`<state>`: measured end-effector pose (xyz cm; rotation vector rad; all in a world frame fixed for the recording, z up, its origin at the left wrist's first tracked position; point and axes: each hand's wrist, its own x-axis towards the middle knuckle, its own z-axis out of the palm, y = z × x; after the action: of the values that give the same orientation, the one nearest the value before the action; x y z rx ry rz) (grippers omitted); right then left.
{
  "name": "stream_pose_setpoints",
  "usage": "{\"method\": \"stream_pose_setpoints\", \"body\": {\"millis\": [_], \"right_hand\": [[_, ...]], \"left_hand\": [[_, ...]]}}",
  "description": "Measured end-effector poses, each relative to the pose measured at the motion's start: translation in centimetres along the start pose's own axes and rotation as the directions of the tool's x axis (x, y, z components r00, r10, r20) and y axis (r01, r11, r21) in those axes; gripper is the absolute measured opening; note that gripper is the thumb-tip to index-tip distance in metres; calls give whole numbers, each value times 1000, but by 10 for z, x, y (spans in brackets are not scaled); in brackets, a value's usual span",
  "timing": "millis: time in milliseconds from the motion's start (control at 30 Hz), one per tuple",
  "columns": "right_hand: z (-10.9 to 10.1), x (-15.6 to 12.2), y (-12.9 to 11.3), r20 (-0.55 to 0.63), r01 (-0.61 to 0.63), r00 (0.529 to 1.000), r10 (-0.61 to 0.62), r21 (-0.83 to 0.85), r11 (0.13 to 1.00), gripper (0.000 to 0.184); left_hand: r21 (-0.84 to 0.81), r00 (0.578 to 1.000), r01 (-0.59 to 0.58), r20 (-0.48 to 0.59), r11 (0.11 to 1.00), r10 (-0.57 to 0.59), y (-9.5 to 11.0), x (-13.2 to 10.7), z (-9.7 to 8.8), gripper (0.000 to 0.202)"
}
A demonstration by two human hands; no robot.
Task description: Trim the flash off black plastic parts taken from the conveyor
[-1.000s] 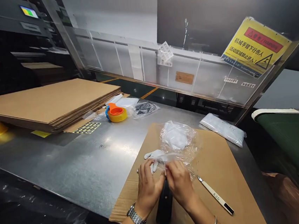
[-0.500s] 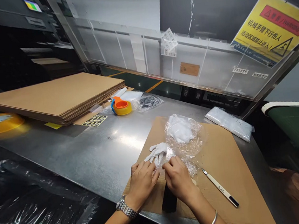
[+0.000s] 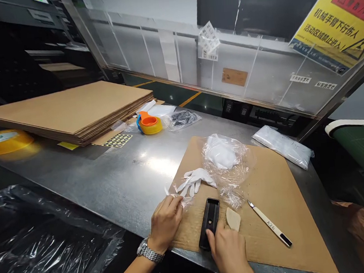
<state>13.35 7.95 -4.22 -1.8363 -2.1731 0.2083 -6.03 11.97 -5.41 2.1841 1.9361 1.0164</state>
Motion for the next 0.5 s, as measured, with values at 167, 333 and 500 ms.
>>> {"method": "stream_pose_setpoints", "body": {"millis": [167, 333, 500], "right_hand": [[3, -29, 11, 119, -35, 993, 19, 131, 991, 27], [-8, -33, 0, 366, -137, 921, -131, 620, 773, 37], [8, -32, -2, 523, -348, 849, -74, 659, 667, 47]], "left_hand": [[-72, 986, 103, 141, 992, -92, 5, -15, 3, 21], [-228, 953, 161, 291, 960, -91, 9, -16, -4, 25], [-395, 911, 148, 411, 907, 31, 7, -14, -15, 23]]}}
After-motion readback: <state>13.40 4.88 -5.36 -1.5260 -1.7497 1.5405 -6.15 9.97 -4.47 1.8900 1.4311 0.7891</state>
